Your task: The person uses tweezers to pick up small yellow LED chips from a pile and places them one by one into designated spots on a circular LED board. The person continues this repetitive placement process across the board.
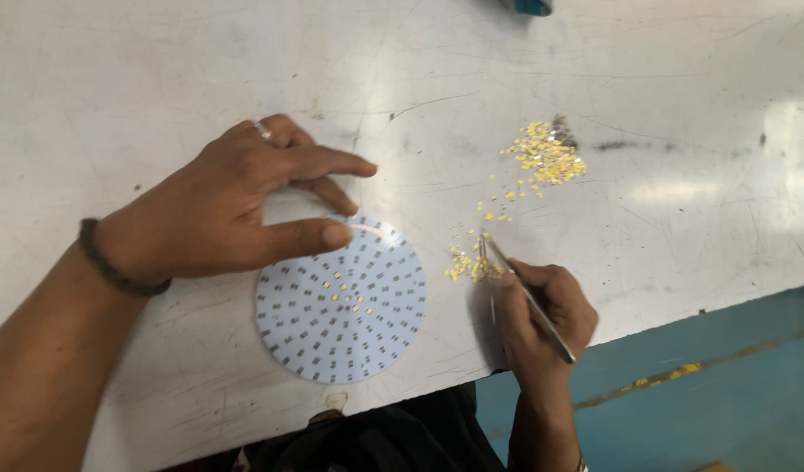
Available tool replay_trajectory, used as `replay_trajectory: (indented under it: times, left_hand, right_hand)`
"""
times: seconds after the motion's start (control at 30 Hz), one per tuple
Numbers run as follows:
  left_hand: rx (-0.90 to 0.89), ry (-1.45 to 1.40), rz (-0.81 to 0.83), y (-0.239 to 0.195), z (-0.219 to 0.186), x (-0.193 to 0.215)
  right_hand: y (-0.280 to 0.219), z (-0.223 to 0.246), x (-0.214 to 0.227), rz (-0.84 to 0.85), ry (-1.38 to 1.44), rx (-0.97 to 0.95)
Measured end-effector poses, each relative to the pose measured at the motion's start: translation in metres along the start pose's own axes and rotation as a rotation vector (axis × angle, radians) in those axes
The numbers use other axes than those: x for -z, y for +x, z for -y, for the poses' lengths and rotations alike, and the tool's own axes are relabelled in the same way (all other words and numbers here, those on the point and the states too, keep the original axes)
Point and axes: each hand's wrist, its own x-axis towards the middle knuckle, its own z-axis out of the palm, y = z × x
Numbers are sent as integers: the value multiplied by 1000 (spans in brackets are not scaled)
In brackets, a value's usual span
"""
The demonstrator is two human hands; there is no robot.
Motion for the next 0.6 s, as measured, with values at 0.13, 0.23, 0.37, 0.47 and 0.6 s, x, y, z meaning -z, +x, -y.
replay_trajectory:
  times: [0.13, 0.23, 0.37, 0.47, 0.6]
  left_hand:
    - [-14, 27, 17, -1, 4, 2]
    - [-14, 50, -1, -4, 6, 0]
    - [-41, 51, -56, -8, 6, -4]
    - [-40, 56, -63, -7, 5, -6]
    - [-44, 52, -66, -7, 6, -6]
  right_hand:
    - [-15, 8, 0, 79, 102, 58]
    - [-32, 22, -5, 313, 262, 76]
    - [-32, 30, -9, 493, 37, 255]
    - [-25, 30, -9, 524, 59, 252]
    - [-26, 29, -13, 496, 62, 332]
